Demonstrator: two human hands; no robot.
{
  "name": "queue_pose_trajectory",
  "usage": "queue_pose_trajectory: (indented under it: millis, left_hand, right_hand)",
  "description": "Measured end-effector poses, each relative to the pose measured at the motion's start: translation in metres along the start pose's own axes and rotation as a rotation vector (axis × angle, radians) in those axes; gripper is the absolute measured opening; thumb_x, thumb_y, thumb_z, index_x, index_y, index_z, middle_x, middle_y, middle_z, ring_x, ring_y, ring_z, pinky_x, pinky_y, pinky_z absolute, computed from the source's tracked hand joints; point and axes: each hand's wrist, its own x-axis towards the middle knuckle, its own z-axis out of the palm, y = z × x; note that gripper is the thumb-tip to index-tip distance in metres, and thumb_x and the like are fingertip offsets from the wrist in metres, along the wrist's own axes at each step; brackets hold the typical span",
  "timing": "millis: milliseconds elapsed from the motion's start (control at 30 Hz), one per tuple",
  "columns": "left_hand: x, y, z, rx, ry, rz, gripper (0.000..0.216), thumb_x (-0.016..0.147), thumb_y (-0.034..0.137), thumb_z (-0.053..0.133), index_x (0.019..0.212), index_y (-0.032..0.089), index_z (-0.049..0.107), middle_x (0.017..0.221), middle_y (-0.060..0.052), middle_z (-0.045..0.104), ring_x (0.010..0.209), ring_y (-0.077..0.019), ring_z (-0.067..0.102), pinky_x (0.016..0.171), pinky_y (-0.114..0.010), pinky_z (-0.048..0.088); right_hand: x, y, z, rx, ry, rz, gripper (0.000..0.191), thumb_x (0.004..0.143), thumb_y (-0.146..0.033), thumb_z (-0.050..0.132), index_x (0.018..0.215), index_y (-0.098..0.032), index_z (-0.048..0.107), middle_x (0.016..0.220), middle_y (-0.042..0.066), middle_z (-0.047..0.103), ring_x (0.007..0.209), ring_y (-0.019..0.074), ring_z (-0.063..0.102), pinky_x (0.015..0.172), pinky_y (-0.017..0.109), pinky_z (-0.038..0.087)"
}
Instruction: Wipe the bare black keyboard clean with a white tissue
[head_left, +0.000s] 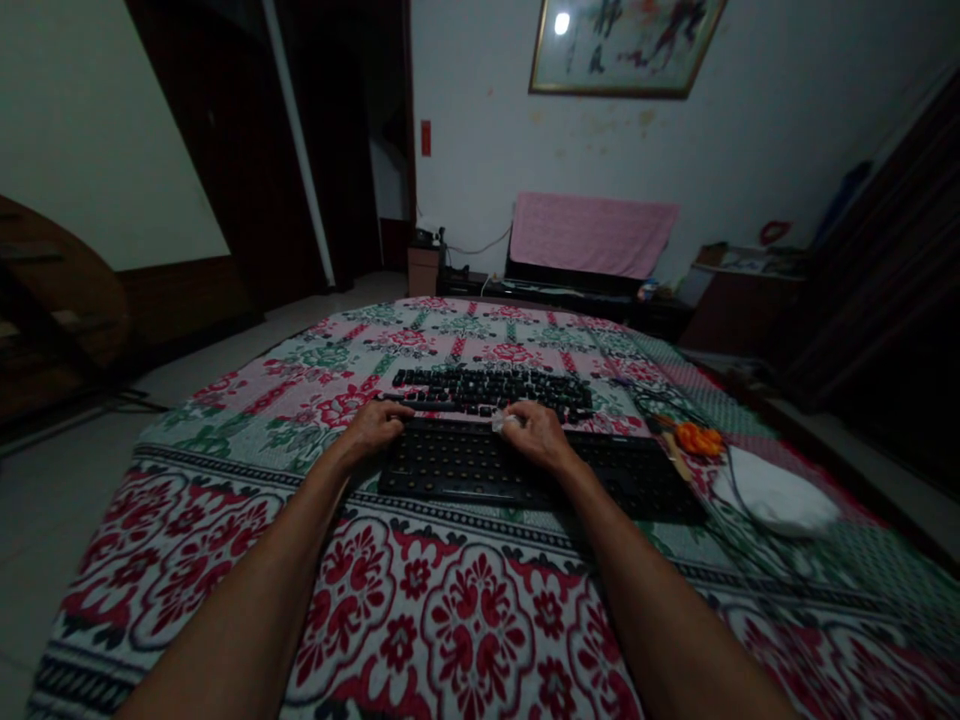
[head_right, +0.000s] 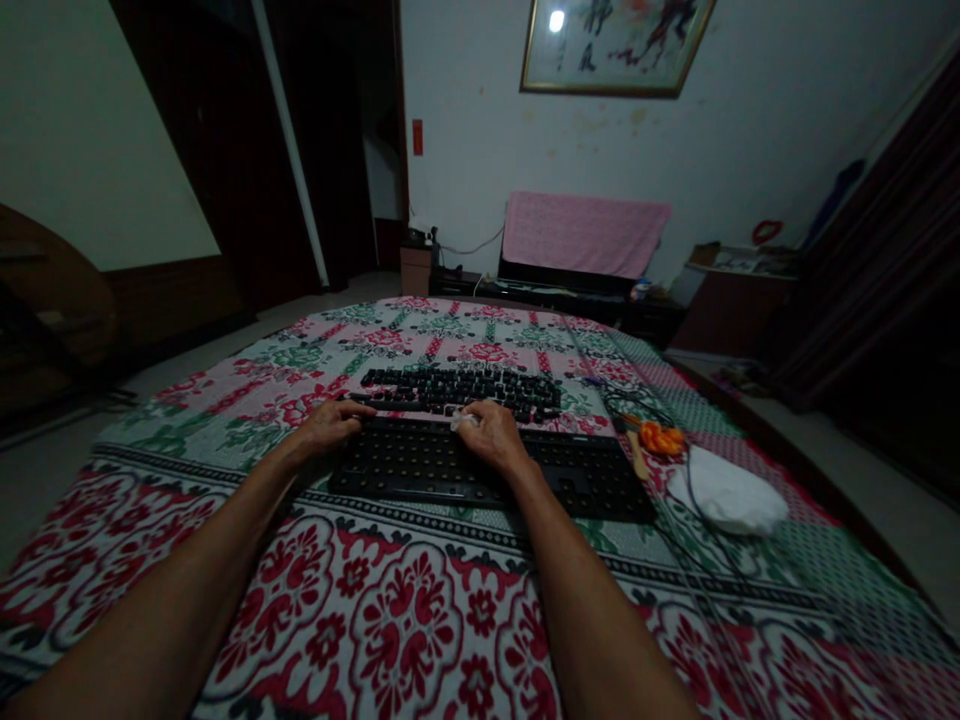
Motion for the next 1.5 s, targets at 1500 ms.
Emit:
queue_pose_trajectory:
  millis: [1500]
  left_hand:
    - [-0.002,0.000,-0.001,0.024,-0.002,0.063,0.052,0.053,0.023,0.045,0.095,0.008,0.070,0.083,-0.007,0.070,0.071,-0.0213,0.061,0.068,-0.030,0.047]
  right_hand:
    - [-0.008,-0.039,-0.006,-0.127,-0.300,-0.264,0.029,0.073,-0.024,0.051,0.094,-0.019,0.070,0.084,0.005,0.065,0.070,0.0137,0.057,0.060,0.020,0.037]
